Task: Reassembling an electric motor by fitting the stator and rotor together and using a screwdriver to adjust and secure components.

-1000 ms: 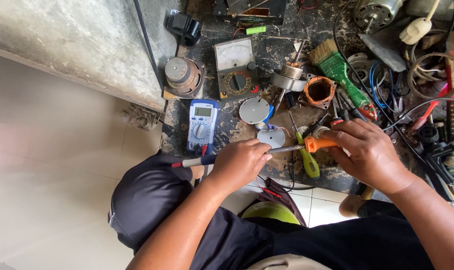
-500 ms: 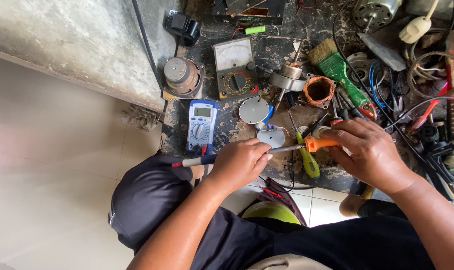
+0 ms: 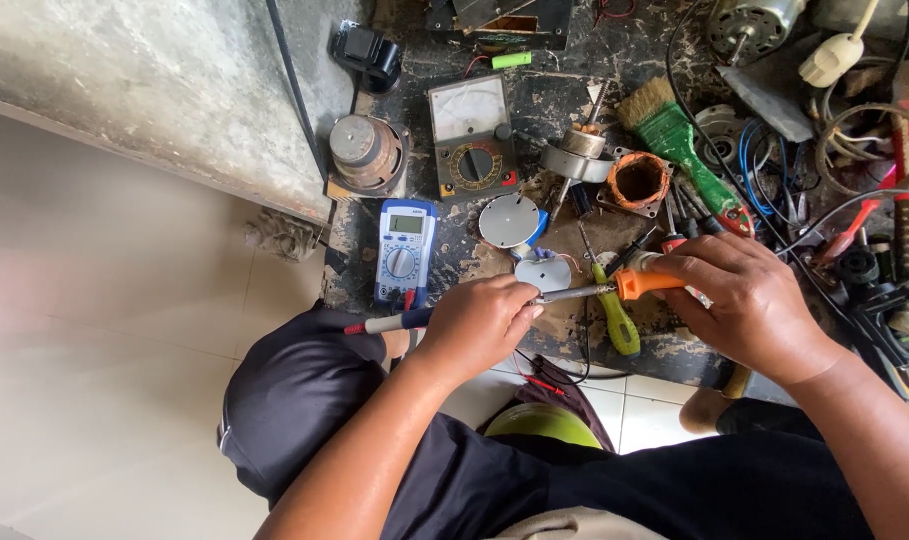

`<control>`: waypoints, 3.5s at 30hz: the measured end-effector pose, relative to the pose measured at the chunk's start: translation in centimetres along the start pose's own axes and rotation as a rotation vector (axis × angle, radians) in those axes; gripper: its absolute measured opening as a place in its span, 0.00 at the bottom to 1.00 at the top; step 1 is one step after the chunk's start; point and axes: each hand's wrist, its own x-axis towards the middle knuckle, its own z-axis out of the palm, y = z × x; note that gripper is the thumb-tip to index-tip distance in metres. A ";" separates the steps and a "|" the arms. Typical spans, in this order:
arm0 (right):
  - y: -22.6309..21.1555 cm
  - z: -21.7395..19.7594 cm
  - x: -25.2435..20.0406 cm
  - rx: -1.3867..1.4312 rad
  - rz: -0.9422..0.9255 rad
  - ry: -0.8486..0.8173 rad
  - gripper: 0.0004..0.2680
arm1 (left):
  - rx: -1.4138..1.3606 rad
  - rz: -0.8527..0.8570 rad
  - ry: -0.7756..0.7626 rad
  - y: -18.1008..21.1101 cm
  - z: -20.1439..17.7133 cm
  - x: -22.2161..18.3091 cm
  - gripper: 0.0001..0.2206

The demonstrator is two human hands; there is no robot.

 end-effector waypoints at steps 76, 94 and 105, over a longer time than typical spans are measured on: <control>-1.2 0.4 1.1 0.000 -0.076 0.017 0.08 | 0.049 -0.028 -0.059 0.1 -0.6 -0.1 0.06; -1.9 0.0 1.1 0.281 0.227 0.005 0.12 | -0.935 -0.332 0.459 0.5 -5.1 1.6 0.07; -4.3 2.0 0.5 0.643 0.479 0.005 0.09 | -1.404 -0.403 0.494 0.4 -2.5 2.3 0.06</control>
